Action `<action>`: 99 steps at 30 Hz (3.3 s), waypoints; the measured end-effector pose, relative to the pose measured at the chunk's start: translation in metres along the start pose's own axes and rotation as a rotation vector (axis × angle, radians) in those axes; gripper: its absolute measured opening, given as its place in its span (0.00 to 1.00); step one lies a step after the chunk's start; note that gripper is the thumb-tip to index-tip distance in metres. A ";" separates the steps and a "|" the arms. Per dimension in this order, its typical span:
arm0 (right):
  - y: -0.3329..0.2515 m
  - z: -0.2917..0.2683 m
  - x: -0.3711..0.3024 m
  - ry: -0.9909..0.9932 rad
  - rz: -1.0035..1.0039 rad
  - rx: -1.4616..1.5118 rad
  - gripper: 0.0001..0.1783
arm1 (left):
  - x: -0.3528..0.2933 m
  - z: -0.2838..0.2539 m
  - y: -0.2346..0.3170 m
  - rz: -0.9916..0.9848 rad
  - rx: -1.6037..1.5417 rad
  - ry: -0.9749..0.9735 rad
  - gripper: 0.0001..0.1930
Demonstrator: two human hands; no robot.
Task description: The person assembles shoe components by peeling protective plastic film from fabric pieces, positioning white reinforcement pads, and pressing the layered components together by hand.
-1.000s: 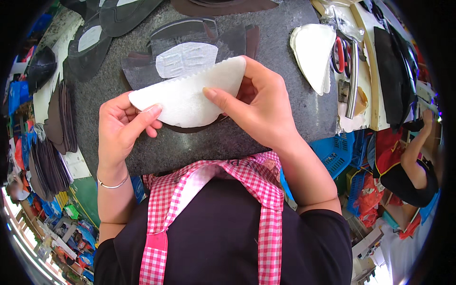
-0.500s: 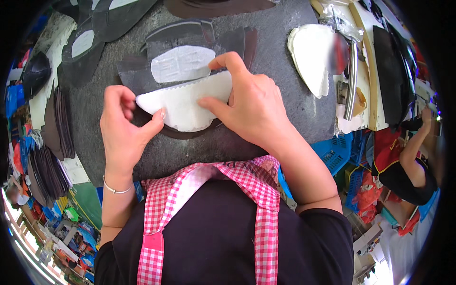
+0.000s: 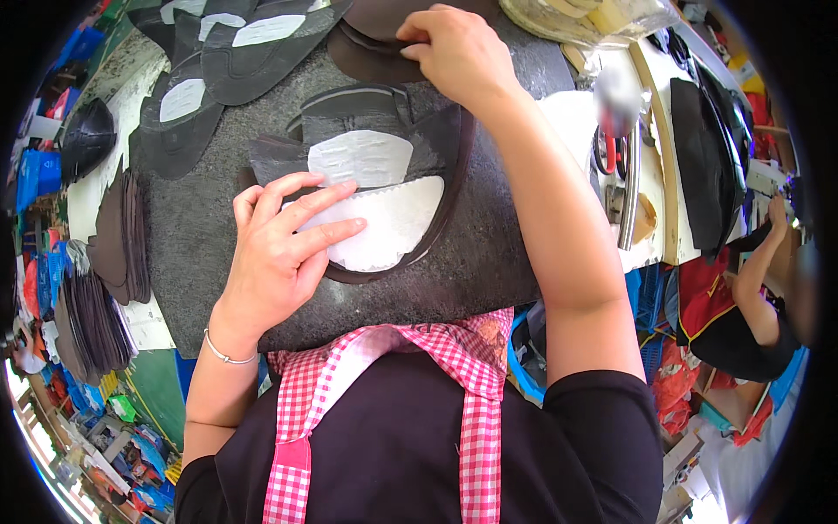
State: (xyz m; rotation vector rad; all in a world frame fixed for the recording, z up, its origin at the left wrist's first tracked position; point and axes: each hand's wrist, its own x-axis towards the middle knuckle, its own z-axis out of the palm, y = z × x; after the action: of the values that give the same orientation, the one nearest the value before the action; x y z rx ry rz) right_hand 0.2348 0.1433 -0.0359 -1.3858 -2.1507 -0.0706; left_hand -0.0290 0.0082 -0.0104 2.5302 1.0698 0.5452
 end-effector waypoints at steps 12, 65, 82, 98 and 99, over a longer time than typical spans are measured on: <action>-0.092 -0.045 -0.042 0.049 0.008 0.387 0.07 | 0.034 0.006 0.001 -0.484 -1.008 0.210 0.10; -0.145 -0.037 -0.078 0.200 0.416 0.688 0.05 | 0.000 0.000 -0.001 -0.445 -0.599 0.550 0.18; -0.167 -0.037 -0.064 0.345 0.955 1.740 0.12 | 0.028 0.019 0.026 -0.405 -0.759 0.609 0.13; -0.071 -0.133 -0.031 -0.105 0.404 0.502 0.09 | -0.158 -0.053 -0.028 -0.820 -0.521 0.316 0.14; -0.077 -0.147 -0.023 -0.138 0.398 0.459 0.07 | -0.164 -0.064 -0.031 -0.785 -0.415 0.123 0.11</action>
State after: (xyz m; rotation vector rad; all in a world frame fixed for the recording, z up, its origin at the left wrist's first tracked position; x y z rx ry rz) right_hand 0.2401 0.0389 0.0949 -1.5308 -1.7952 0.6458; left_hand -0.1831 -0.0821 -0.0036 1.5667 1.6558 0.6046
